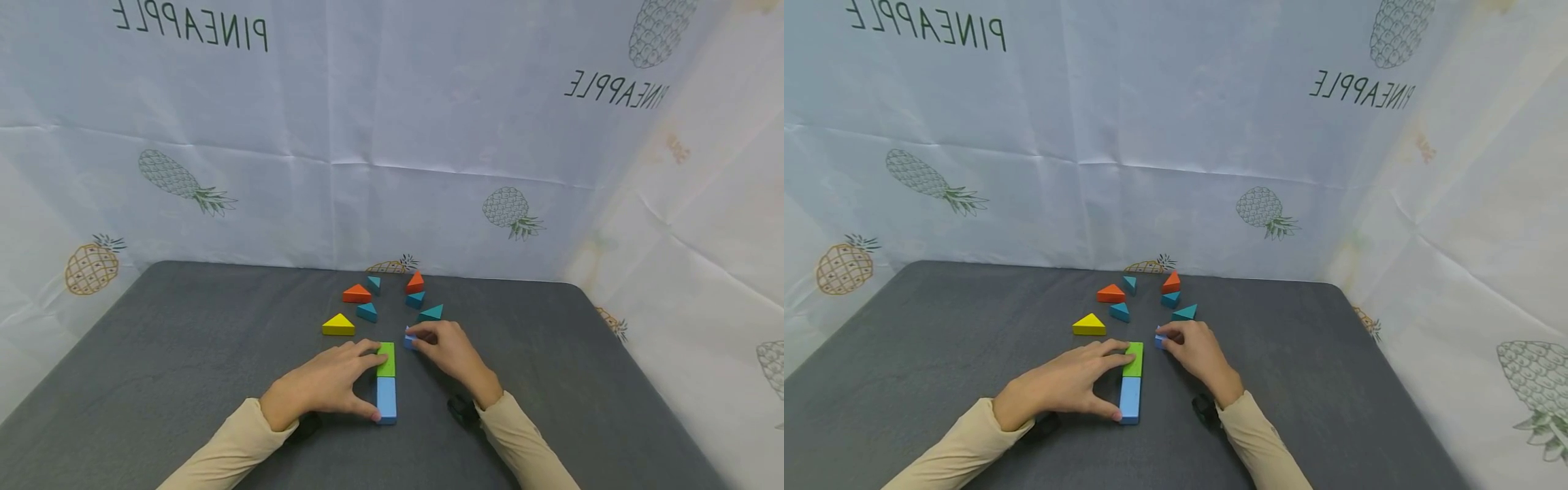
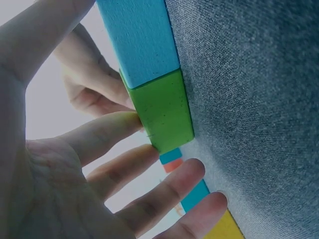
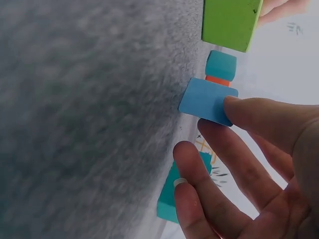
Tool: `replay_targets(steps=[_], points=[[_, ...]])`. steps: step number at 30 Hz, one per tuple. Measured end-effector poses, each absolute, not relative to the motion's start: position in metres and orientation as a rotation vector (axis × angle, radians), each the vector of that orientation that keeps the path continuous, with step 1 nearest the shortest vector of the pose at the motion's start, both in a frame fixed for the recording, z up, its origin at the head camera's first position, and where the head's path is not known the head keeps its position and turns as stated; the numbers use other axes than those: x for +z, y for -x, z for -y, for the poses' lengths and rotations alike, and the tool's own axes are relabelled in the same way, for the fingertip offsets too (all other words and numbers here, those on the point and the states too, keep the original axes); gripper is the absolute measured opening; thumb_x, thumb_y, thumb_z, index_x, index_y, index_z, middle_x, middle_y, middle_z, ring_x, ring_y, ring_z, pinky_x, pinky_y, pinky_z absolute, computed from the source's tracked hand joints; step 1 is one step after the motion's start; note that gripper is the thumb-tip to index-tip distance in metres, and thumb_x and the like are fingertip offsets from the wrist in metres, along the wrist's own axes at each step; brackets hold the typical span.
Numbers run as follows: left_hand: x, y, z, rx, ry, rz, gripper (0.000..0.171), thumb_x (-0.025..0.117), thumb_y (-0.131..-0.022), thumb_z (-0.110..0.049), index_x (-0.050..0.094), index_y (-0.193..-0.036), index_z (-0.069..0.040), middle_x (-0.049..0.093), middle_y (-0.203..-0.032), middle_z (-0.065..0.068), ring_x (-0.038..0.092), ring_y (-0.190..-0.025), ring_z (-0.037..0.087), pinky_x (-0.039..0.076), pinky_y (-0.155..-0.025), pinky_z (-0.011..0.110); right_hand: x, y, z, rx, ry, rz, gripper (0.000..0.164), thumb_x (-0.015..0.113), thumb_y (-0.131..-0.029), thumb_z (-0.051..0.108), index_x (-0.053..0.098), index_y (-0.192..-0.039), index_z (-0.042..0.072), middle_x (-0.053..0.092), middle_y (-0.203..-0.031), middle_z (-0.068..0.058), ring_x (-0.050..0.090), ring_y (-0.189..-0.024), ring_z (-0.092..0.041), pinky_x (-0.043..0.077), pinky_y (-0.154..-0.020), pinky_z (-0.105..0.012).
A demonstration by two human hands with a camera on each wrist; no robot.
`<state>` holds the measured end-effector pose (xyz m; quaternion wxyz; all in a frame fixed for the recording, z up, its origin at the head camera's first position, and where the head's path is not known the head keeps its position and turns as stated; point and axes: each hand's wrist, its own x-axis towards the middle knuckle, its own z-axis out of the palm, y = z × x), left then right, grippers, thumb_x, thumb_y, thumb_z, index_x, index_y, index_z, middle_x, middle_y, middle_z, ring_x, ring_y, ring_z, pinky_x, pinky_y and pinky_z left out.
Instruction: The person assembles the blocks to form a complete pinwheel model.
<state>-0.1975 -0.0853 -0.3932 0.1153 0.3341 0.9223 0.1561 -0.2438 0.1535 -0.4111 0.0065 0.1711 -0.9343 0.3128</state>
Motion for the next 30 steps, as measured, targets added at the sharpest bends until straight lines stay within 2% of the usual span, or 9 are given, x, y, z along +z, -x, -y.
replay_targets(steps=[10,21,30], points=[[-0.392,0.198,0.086,0.448,-0.984,-2.699,0.087,0.075,-0.078,-0.063,0.049,-0.148,-0.019,0.042,-0.152,0.004,0.049,-0.130,0.027,0.047,-0.103,0.047,-0.412,0.248,-0.144,1.006,-0.566,2.922,0.021,0.071,-0.091,0.009,0.077,-0.109,0.014,0.075,-0.109,-0.004,0.070,-0.086,-0.013,0.057,-0.070,-0.028],[-0.393,0.198,0.085,0.439,-0.986,-2.705,0.089,0.074,-0.077,-0.064,0.048,-0.148,-0.018,0.042,-0.153,0.005,0.048,-0.132,0.029,0.047,-0.104,0.049,-0.413,0.250,-0.136,1.064,-0.619,2.938,0.021,0.068,-0.094,0.012,0.076,-0.113,0.013,0.074,-0.113,-0.007,0.072,-0.093,-0.019,0.059,-0.078,-0.034],[-0.391,0.197,0.086,0.466,-0.992,-2.699,0.088,0.076,-0.077,-0.062,0.048,-0.148,-0.018,0.042,-0.153,0.005,0.049,-0.131,0.028,0.047,-0.103,0.048,-0.415,0.250,-0.137,1.107,-0.683,2.924,0.021,0.063,-0.098,0.016,0.075,-0.115,0.013,0.074,-0.115,-0.006,0.070,-0.095,-0.016,0.058,-0.078,-0.032]])
